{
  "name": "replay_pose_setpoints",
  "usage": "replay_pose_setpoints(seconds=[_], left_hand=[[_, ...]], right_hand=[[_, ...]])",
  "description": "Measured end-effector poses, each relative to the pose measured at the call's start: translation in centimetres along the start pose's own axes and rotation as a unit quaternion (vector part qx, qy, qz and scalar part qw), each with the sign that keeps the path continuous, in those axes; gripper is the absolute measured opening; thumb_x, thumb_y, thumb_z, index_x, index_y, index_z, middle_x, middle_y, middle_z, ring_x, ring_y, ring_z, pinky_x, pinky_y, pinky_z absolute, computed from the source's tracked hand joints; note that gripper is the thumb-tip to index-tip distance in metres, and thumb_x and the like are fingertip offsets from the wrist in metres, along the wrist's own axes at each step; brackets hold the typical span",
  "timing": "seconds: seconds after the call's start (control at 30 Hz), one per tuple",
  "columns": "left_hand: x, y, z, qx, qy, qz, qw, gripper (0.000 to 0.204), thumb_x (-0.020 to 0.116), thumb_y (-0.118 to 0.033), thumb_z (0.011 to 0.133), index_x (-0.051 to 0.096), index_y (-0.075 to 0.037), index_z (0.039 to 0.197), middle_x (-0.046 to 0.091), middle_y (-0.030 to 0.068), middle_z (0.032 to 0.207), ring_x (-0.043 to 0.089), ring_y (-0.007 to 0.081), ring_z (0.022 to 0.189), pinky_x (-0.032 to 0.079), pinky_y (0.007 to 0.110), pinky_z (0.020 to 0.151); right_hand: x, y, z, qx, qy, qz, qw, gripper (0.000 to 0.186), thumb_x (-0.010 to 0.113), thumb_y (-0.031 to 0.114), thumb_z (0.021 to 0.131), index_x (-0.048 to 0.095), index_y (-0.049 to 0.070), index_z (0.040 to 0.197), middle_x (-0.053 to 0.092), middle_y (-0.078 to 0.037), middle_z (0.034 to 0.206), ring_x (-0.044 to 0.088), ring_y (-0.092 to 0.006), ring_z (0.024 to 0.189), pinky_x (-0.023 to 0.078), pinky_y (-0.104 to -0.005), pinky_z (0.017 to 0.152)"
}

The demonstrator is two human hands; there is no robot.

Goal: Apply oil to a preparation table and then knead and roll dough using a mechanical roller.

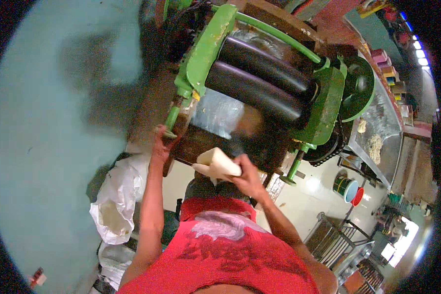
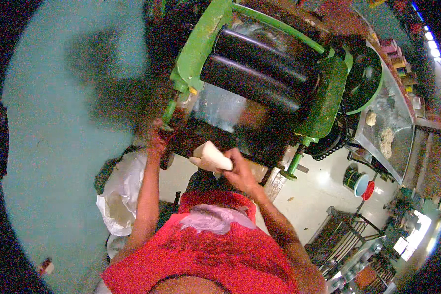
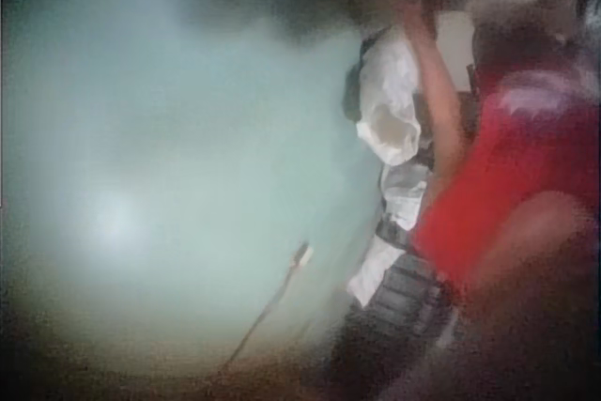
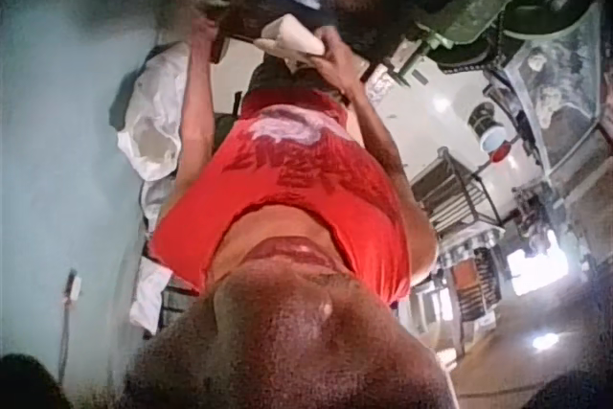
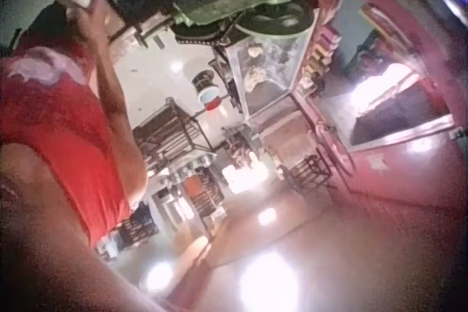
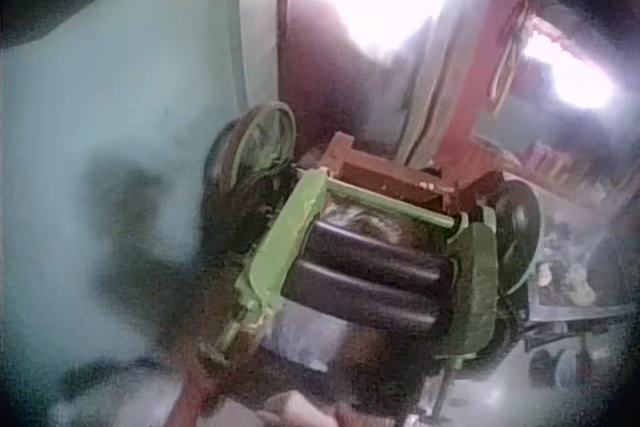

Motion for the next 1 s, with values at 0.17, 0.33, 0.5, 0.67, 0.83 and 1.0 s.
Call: replay_pose_setpoints(seconds=[0.17,0.33,0.5,0.67,0.83,1.0], left_hand=[[0.7,-1.3,0.0,0.139,-0.028,0.205,0.969,0.054,0.084,-0.022,0.071,0.047,-0.009,0.109,0.042,0.0185,0.129,0.048,0.0384,0.12,0.047,0.053,0.094],[2.6,-5.5,-1.2,0.287,-0.007,0.275,0.918,0.055,0.077,-0.02,0.078,0.047,-0.012,0.123,0.038,0.0204,0.136,0.042,0.0432,0.126,0.041,0.054,0.102],[14.1,-4.7,-2.4,0.201,0.196,0.047,0.958,0.049,0.07,-0.019,0.085,0.048,-0.011,0.128,0.049,0.0157,0.128,0.046,0.0354,0.125,0.042,0.05,0.102],[24.5,0.0,1.0,-0.442,0.275,-0.476,0.709,0.041,0.049,-0.035,0.099,0.046,-0.008,0.129,0.05,0.0137,0.13,0.051,0.0293,0.122,0.046,0.048,0.102],[32.0,4.0,5.5,-0.089,0.395,-0.4,0.822,0.052,0.045,-0.035,0.099,0.039,-0.01,0.145,0.046,0.0119,0.146,0.045,0.0328,0.131,0.025,0.055,0.115],[39.3,12.9,8.3,0.107,0.428,0.284,0.851,0.054,0.043,-0.043,0.098,0.042,-0.015,0.144,0.051,0.0092,0.142,0.044,0.0315,0.132,0.028,0.054,0.113]], right_hand=[[-8.5,12.1,0.4,-0.143,-0.079,-0.184,0.969,0.047,0.073,0.002,0.066,0.051,0.007,0.107,0.067,-0.014,0.099,0.067,-0.0311,0.088,0.053,-0.0375,0.076],[-13.5,18.9,7.4,-0.151,-0.177,-0.379,0.896,0.047,0.072,-0.003,0.067,0.051,0.008,0.108,0.067,-0.014,0.101,0.064,-0.039,0.095,0.051,-0.0412,0.082],[-17.6,12.6,19.4,-0.183,-0.229,-0.481,0.826,0.046,0.075,0.002,0.07,0.055,0.006,0.111,0.063,-0.019,0.104,0.06,-0.0393,0.096,0.048,-0.0426,0.085],[-15.1,8.2,20.9,-0.118,-0.215,-0.274,0.93,0.053,0.076,0.011,0.072,0.057,0.008,0.122,0.058,-0.02,0.123,0.048,-0.0417,0.122,0.04,-0.0478,0.102],[-9.0,5.5,8.4,-0.034,-0.222,-0.447,0.866,0.046,0.074,0.017,0.079,0.059,0.009,0.122,0.044,-0.017,0.144,0.038,-0.0417,0.133,0.031,-0.051,0.111],[-8.9,-3.4,-3.1,0.196,-0.49,-0.436,0.729,0.036,0.07,0.017,0.085,0.061,0.007,0.118,0.051,-0.018,0.132,0.041,-0.0389,0.127,0.035,-0.0513,0.105]])
Point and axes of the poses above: each hand's wrist, its own z-axis towards the middle knuckle, its own x-axis out of the palm, y = z × x, the point moved 3 cm from there along z, towards the middle knuckle
